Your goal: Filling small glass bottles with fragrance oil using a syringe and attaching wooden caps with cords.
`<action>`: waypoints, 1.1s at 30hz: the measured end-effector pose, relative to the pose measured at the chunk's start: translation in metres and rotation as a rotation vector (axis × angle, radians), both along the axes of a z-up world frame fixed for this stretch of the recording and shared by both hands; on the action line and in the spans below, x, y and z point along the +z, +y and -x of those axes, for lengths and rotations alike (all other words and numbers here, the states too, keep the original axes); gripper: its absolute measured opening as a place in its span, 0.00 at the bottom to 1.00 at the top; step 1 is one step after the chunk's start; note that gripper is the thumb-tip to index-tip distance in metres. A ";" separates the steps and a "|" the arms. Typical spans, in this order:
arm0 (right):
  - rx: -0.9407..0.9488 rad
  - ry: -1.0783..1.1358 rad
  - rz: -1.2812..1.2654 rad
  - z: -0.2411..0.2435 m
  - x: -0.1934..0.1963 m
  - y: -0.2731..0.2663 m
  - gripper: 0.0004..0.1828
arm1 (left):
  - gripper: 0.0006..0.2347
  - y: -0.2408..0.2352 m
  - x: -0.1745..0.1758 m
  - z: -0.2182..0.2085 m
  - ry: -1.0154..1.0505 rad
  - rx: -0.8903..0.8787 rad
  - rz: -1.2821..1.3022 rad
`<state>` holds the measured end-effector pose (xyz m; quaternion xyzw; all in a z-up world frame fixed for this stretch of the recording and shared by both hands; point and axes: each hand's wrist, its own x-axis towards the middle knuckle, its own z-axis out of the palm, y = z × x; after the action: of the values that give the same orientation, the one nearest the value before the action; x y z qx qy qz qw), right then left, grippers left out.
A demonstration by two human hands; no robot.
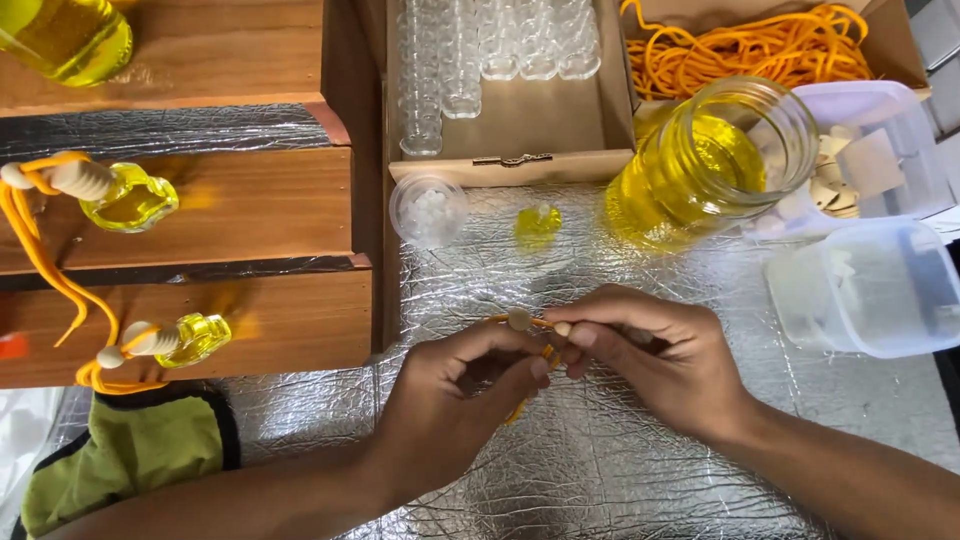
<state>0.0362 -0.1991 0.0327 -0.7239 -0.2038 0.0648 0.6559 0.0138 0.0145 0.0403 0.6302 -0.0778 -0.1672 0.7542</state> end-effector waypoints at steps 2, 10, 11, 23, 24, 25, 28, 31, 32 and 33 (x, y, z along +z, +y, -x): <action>-0.015 0.005 -0.013 0.001 -0.003 0.000 0.13 | 0.03 0.002 -0.005 0.000 0.032 0.022 0.003; -0.005 -0.234 0.085 0.004 -0.001 -0.001 0.10 | 0.03 0.005 -0.005 0.001 0.055 0.009 0.012; 0.036 -0.238 0.064 0.005 -0.003 -0.001 0.11 | 0.03 0.005 -0.006 0.001 0.043 0.008 -0.007; 0.045 -0.097 0.008 0.002 -0.007 -0.004 0.11 | 0.04 0.004 -0.008 0.000 -0.049 0.033 -0.028; 0.021 0.069 -0.064 0.001 -0.006 -0.003 0.11 | 0.05 0.004 -0.008 0.000 -0.060 0.030 -0.032; 0.021 0.071 -0.063 -0.001 -0.010 -0.004 0.11 | 0.05 0.005 -0.008 0.000 -0.058 0.031 -0.032; 0.043 0.361 -0.284 -0.008 -0.020 -0.008 0.11 | 0.03 0.006 -0.008 0.000 -0.040 0.024 -0.010; -0.028 0.625 -0.403 -0.009 -0.023 -0.010 0.13 | 0.05 0.007 -0.005 0.000 -0.095 -0.013 0.062; -0.052 0.661 -0.387 -0.009 -0.023 -0.010 0.14 | 0.05 0.007 -0.005 0.000 -0.085 -0.015 0.073; -0.076 0.697 -0.370 -0.009 -0.023 -0.009 0.15 | 0.05 0.007 -0.006 0.000 -0.075 -0.017 0.084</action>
<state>0.0452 -0.2084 0.0096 -0.5350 0.0500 0.2444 0.8072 0.0135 0.0218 0.0347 0.6032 -0.1185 -0.1464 0.7750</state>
